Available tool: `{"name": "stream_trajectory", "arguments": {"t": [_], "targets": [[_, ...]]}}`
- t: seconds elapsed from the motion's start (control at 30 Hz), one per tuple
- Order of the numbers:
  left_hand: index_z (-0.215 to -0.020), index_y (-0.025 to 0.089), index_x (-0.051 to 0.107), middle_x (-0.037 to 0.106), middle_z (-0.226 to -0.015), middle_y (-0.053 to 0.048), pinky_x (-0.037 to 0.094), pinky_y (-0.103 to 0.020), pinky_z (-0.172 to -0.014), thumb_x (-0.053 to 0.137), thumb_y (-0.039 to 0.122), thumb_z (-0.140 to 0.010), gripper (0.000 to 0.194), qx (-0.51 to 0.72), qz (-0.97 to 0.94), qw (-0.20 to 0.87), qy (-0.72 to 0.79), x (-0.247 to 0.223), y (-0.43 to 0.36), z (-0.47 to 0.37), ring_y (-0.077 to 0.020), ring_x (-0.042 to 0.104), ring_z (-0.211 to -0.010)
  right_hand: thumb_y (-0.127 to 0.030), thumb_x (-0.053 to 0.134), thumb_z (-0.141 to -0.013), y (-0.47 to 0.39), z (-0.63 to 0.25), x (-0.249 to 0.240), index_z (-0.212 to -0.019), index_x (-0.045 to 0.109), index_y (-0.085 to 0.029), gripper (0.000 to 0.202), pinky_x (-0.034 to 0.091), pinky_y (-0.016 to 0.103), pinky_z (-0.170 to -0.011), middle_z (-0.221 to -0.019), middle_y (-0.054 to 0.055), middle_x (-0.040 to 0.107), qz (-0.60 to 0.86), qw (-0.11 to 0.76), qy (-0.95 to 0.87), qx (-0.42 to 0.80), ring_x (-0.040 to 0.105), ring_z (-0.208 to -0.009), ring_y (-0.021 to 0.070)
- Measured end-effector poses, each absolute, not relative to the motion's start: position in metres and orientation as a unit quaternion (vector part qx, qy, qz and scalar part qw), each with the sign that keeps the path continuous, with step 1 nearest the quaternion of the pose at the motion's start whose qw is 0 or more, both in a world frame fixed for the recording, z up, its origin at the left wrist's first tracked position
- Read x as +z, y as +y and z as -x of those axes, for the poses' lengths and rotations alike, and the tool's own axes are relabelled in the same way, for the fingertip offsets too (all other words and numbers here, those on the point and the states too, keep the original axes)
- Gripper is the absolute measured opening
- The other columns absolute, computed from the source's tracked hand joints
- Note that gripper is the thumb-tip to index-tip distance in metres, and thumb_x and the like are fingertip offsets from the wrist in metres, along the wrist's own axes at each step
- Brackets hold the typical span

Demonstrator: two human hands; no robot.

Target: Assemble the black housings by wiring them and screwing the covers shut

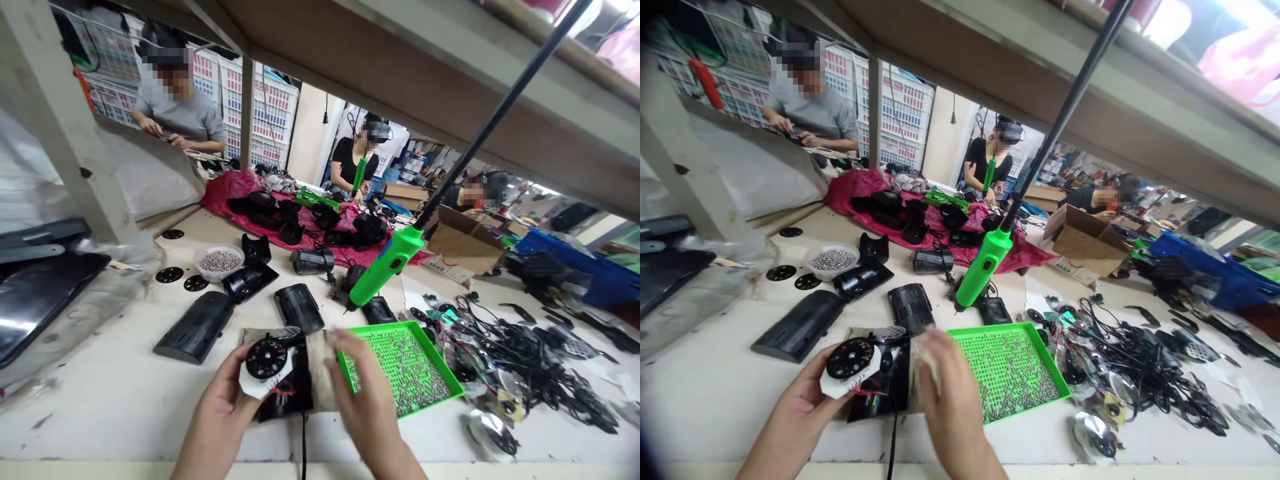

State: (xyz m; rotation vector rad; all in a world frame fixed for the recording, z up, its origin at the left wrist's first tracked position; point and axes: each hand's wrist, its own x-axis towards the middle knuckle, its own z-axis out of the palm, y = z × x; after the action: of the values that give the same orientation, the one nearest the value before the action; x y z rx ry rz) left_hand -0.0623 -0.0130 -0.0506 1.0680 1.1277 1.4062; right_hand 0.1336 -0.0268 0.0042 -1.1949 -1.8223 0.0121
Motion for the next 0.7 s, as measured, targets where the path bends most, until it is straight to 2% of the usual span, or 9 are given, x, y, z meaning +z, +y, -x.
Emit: {"name": "stream_trajectory", "arguments": {"t": [0.1,0.17,0.23,0.3,0.4,0.5,0.57,0.63,0.7], "targets": [[-0.106,0.022,0.068,0.075,-0.108,-0.006,0.054,-0.036,-0.092,0.085,0.045,-0.058,0.055,0.58,-0.345,0.558,0.483,-0.052,-0.009,0.069,-0.0248,0.069,-0.102,-0.038,0.055,-0.092,-0.001,-0.149,0.016,-0.138,0.036,-0.024,0.051,0.044,0.049,-0.104,-0.138,0.017,0.047,0.547,0.572,-0.607,0.077,0.051,-0.125,0.0254],[-0.101,0.02,0.07,0.076,-0.107,-0.007,0.053,-0.034,-0.094,0.085,0.046,-0.058,0.052,0.563,-0.298,0.606,0.477,-0.05,-0.008,0.071,-0.0242,0.07,-0.101,-0.057,0.048,-0.091,0.022,-0.159,0.027,-0.142,0.029,-0.023,0.064,0.04,0.051,-0.106,-0.143,0.018,0.041,0.539,0.612,-0.556,0.161,0.052,-0.124,0.0256],[-0.093,0.019,0.073,0.076,-0.106,-0.008,0.056,-0.032,-0.089,0.084,0.049,-0.06,0.045,0.548,-0.256,0.652,0.456,-0.047,-0.008,0.072,-0.0243,0.07,-0.099,-0.071,0.045,-0.084,0.048,-0.167,0.036,-0.143,0.026,-0.018,0.082,0.032,0.051,-0.111,-0.146,0.021,0.038,0.522,0.624,-0.533,0.233,0.044,-0.132,0.0273],[-0.084,0.019,0.074,0.076,-0.103,-0.009,0.058,-0.029,-0.082,0.086,0.049,-0.056,0.042,0.541,-0.217,0.683,0.44,-0.044,-0.007,0.073,-0.0245,0.071,-0.096,-0.078,0.036,-0.082,0.074,-0.17,0.044,-0.143,0.027,-0.016,0.088,0.031,0.052,-0.111,-0.142,0.021,0.045,0.514,0.621,-0.529,0.267,0.045,-0.132,0.0281],[-0.076,0.018,0.075,0.077,-0.096,-0.009,0.059,-0.024,-0.076,0.092,0.044,-0.041,0.047,0.536,-0.151,0.695,0.454,-0.035,-0.005,0.072,-0.0242,0.072,-0.093,-0.077,0.018,-0.086,0.111,-0.166,0.053,-0.141,0.035,-0.017,0.083,0.038,0.05,-0.106,-0.132,0.017,0.058,0.492,0.617,-0.531,0.309,0.056,-0.122,0.0267],[-0.069,0.015,0.074,0.077,-0.092,-0.01,0.059,-0.023,-0.073,0.096,0.032,-0.024,0.052,0.526,-0.099,0.696,0.479,-0.028,-0.004,0.072,-0.026,0.072,-0.091,-0.079,0.015,-0.085,0.142,-0.157,0.061,-0.132,0.05,-0.021,0.082,0.041,0.046,-0.104,-0.123,0.011,0.066,0.465,0.614,-0.534,0.348,0.061,-0.116,0.0258],[-0.075,0.016,0.076,0.078,-0.093,-0.009,0.059,-0.021,-0.073,0.096,0.032,-0.028,0.053,0.529,-0.103,0.703,0.463,-0.029,-0.004,0.072,-0.0232,0.072,-0.088,-0.084,0.021,-0.081,0.156,-0.152,0.064,-0.122,0.06,-0.022,0.084,0.043,0.046,-0.103,-0.115,0.009,0.07,0.449,0.607,-0.539,0.373,0.063,-0.113,0.0272],[-0.085,0.019,0.077,0.078,-0.093,-0.007,0.057,-0.019,-0.071,0.093,0.038,-0.043,0.049,0.536,-0.13,0.709,0.44,-0.034,-0.005,0.074,-0.019,0.072,-0.083,-0.086,0.03,-0.076,0.164,-0.147,0.064,-0.114,0.066,-0.022,0.082,0.043,0.047,-0.102,-0.111,0.008,0.072,0.435,0.6,-0.546,0.39,0.062,-0.114,0.0287],[-0.091,0.02,0.076,0.078,-0.091,-0.006,0.056,-0.02,-0.07,0.088,0.044,-0.056,0.044,0.535,-0.163,0.706,0.434,-0.042,-0.006,0.076,-0.018,0.072,-0.082,-0.086,0.038,-0.074,0.164,-0.144,0.061,-0.112,0.066,-0.023,0.078,0.041,0.047,-0.105,-0.117,0.007,0.07,0.423,0.599,-0.553,0.395,0.058,-0.12,0.0286]]}}
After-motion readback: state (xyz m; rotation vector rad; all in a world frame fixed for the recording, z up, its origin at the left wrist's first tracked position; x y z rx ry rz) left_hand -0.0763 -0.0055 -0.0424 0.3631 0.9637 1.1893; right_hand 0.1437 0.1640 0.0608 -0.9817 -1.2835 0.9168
